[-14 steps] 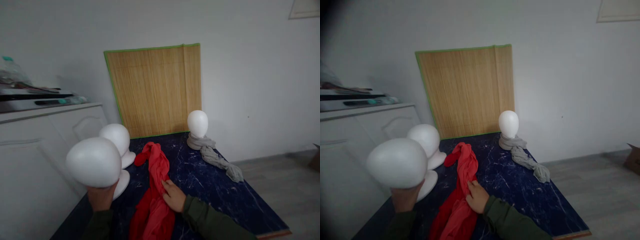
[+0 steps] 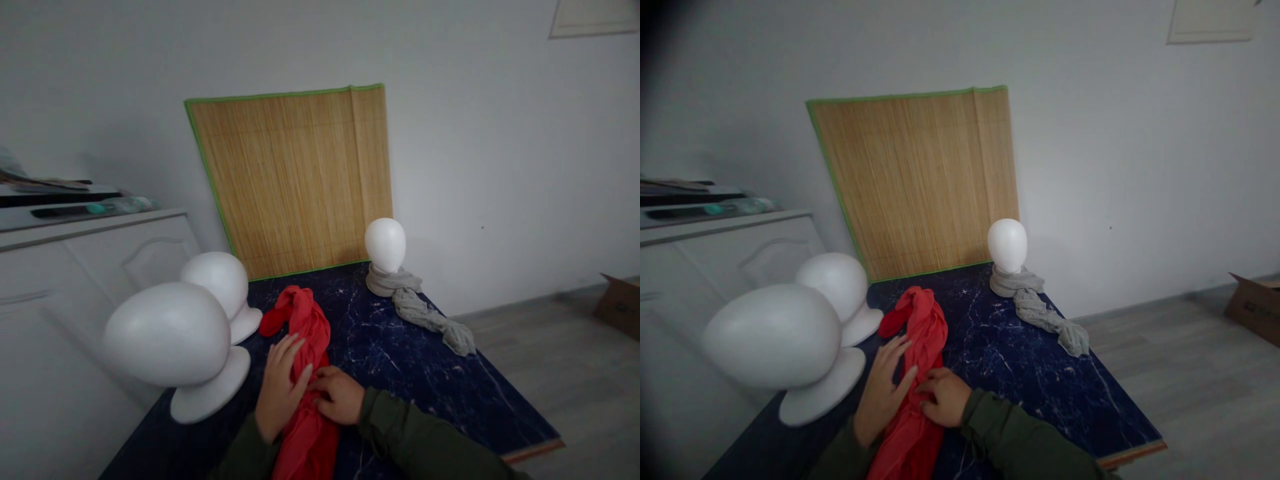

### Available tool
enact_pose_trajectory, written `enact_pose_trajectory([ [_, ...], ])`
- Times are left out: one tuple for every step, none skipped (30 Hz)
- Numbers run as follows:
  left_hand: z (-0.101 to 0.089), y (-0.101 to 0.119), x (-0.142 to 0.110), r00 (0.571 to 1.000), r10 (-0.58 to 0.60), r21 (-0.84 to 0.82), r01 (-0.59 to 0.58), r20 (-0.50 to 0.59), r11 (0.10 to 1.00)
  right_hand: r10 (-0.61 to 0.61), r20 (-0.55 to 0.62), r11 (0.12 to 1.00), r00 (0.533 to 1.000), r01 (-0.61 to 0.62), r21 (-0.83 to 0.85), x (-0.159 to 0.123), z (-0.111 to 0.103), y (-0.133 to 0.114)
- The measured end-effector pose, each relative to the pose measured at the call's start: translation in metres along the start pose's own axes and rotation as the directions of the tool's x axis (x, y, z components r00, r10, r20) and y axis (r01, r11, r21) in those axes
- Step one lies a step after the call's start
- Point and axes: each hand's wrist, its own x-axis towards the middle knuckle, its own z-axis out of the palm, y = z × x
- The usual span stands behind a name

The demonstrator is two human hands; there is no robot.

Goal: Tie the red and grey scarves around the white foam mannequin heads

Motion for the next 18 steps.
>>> enact_pose_trajectory([
  [0.012,0.001,0.013,0.996,0.029,0.008,-0.030,0.079,1.000,-0.009,-0.015,1.000,1.000,0.009,0.005,0.001,-0.001,0.002],
  [0.024,0.000,0.025,0.988,0.020,0.022,-0.024,0.151,0.999,-0.012,-0.046,1.000,0.999,0.012,0.003,0.002,-0.004,0.005],
  [0.037,-0.003,0.034,0.974,-0.006,0.041,-0.003,0.227,0.999,-0.001,-0.098,1.000,0.995,0.000,-0.015,0.002,-0.009,0.012],
  [0.050,-0.007,0.040,0.956,-0.030,0.054,0.015,0.293,0.998,0.037,-0.178,0.997,0.983,-0.047,-0.055,0.003,-0.017,0.021],
  [0.061,-0.011,0.043,0.935,-0.044,0.060,0.025,0.352,0.998,0.094,-0.277,0.986,0.956,-0.128,-0.107,0.002,-0.028,0.033],
  [0.070,-0.016,0.044,0.918,-0.046,0.058,0.025,0.395,0.998,0.154,-0.382,0.962,0.911,-0.227,-0.153,0.001,-0.041,0.048],
  [0.077,-0.020,0.043,0.907,-0.039,0.050,0.020,0.419,0.999,0.221,-0.502,0.913,0.836,-0.359,-0.196,-0.001,-0.059,0.064],
  [0.082,-0.023,0.041,0.902,-0.029,0.041,0.013,0.430,0.999,0.261,-0.573,0.872,0.777,-0.445,-0.207,-0.003,-0.079,0.082],
  [0.085,-0.026,0.038,0.899,-0.023,0.036,0.008,0.438,0.999,0.282,-0.617,0.842,0.735,-0.498,-0.208,-0.006,-0.101,0.100],
  [0.086,-0.028,0.036,0.897,-0.020,0.035,0.006,0.442,0.999,0.302,-0.654,0.810,0.694,-0.549,-0.208,-0.008,-0.124,0.118],
  [0.086,-0.029,0.034,0.895,-0.020,0.035,0.005,0.445,0.999,0.322,-0.686,0.776,0.652,-0.597,-0.203,-0.011,-0.148,0.135],
  [0.086,-0.030,0.033,0.894,-0.020,0.036,0.004,0.448,0.999,0.344,-0.714,0.740,0.610,-0.644,-0.193,-0.012,-0.170,0.151],
  [0.085,-0.030,0.033,0.893,-0.019,0.037,0.003,0.449,0.999,0.364,-0.730,0.710,0.579,-0.680,-0.186,-0.013,-0.190,0.165],
  [0.085,-0.030,0.033,0.893,-0.020,0.038,0.003,0.449,0.999,0.386,-0.736,0.683,0.555,-0.709,-0.176,-0.013,-0.206,0.177],
  [0.084,-0.031,0.033,0.893,-0.021,0.039,0.003,0.449,0.999,0.409,-0.732,0.663,0.545,-0.729,-0.172,-0.012,-0.219,0.188],
  [0.084,-0.031,0.033,0.893,-0.021,0.040,0.004,0.449,0.999,0.434,-0.722,0.647,0.539,-0.744,-0.167,-0.011,-0.228,0.197],
  [0.084,-0.031,0.033,0.894,-0.022,0.041,0.003,0.447,0.999,0.460,-0.705,0.635,0.540,-0.755,-0.164,-0.009,-0.233,0.204],
  [0.084,-0.031,0.033,0.895,-0.022,0.041,0.004,0.446,0.999,0.485,-0.684,0.628,0.545,-0.761,-0.162,-0.008,-0.235,0.210],
])
